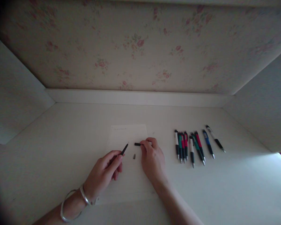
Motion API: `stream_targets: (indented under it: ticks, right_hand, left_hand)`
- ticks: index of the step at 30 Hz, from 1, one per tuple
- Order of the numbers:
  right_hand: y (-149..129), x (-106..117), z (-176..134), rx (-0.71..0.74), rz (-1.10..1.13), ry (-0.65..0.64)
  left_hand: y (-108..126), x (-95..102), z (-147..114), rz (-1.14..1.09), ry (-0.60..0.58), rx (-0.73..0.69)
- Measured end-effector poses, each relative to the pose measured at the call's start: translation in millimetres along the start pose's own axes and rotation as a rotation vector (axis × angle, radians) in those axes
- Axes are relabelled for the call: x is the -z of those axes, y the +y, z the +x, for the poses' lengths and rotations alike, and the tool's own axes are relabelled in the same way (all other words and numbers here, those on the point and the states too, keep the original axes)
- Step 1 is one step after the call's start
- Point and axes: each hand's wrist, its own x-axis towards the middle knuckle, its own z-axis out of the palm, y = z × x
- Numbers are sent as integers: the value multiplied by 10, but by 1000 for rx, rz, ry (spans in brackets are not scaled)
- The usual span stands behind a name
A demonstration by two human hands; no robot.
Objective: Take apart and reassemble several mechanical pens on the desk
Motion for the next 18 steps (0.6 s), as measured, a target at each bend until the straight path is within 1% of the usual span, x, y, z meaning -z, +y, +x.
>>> stream_targets:
  ticks: [2,5,7,10,13,18]
  right_hand:
    - [-7,1,-10,9,48,29]
    - [-11,26,-21,-7,220,51]
    - [-4,54,-19,-70,347,69]
    - [12,97,-8,-184,477,93]
    - [18,126,1,-237,565,72]
    - [22,130,-3,-246,734,52]
  left_hand:
    - [-8,6,-4,16,-4,3]
    - [-15,14,-11,33,-4,10]
    - [-17,14,-17,36,-11,9]
    - [-10,4,-25,43,-27,1]
    - [3,-4,-20,65,-27,-18]
    - [10,-4,-4,96,-35,-27]
